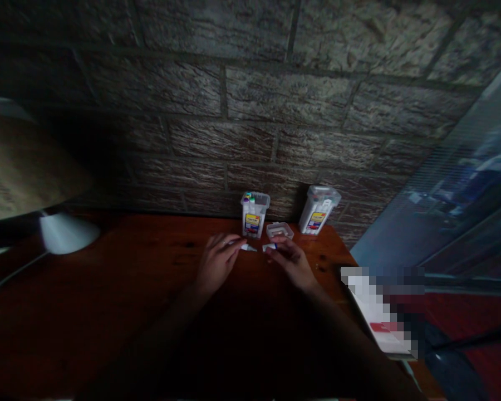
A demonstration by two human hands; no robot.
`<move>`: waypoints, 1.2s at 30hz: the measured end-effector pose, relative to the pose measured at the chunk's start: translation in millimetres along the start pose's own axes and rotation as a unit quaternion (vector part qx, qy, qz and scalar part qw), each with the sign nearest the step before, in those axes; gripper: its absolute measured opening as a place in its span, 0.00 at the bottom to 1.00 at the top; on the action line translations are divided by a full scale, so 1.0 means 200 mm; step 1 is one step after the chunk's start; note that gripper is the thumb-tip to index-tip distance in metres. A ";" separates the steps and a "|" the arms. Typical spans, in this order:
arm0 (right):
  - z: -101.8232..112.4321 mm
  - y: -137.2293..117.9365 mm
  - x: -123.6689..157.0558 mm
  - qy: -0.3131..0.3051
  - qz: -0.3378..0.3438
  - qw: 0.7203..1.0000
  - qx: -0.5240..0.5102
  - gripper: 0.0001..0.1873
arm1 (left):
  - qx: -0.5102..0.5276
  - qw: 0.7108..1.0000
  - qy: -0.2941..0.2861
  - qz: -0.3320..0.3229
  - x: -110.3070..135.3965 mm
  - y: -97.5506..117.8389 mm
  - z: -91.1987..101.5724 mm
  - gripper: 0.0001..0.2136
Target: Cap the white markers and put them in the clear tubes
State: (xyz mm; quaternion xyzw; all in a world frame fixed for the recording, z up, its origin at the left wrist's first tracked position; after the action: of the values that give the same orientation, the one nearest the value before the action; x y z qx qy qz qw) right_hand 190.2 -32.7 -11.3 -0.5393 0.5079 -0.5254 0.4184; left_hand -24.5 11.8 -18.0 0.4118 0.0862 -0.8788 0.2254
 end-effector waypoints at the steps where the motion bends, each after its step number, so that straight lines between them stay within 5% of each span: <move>1: 0.00 0.00 0.00 -0.007 0.004 1.000 0.012 0.24 | 0.001 1.000 0.002 0.001 0.00 0.00 0.01 0.13; 15: -0.03 0.06 0.02 -0.086 -0.026 0.995 0.037 0.19 | 0.026 0.997 0.036 -0.068 -0.04 0.06 0.01 0.12; 20: -0.01 0.01 0.02 -0.050 -0.035 0.997 0.048 0.22 | 0.068 0.997 0.039 0.007 -0.03 0.04 0.00 0.11; 23: 0.01 -0.01 0.02 -0.020 -0.031 0.998 0.046 0.21 | 0.138 0.981 0.099 0.091 -0.02 0.04 -0.02 0.10; 26: 0.01 -0.01 0.02 -0.008 -0.023 0.998 0.052 0.20 | 0.276 0.919 0.201 0.198 -0.03 0.05 -0.05 0.10; 32: -0.05 0.05 0.02 -0.034 -0.028 0.995 0.088 0.21 | 0.600 0.681 0.237 0.346 -0.05 0.03 -0.09 0.19; 36: -0.06 0.05 0.03 -0.052 -0.048 0.992 0.100 0.20 | 0.653 0.610 0.248 0.374 -0.04 0.00 -0.09 0.18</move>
State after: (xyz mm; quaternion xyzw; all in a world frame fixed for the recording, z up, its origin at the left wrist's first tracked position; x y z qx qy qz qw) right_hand 176.1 -39.4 -18.0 -0.5451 0.4036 -0.5646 0.4702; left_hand -7.5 19.7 -24.6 0.6481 -0.6200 -0.4056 0.1761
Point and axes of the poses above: each hand's wrist, its own x-axis away from the middle knuckle, its own z-axis out of the back of the hand, y = z × x, the point moved 1 cm from there along -x, towards the middle knuckle, and after that the axes turned 15 degrees about -z, right-handed, at the moved point
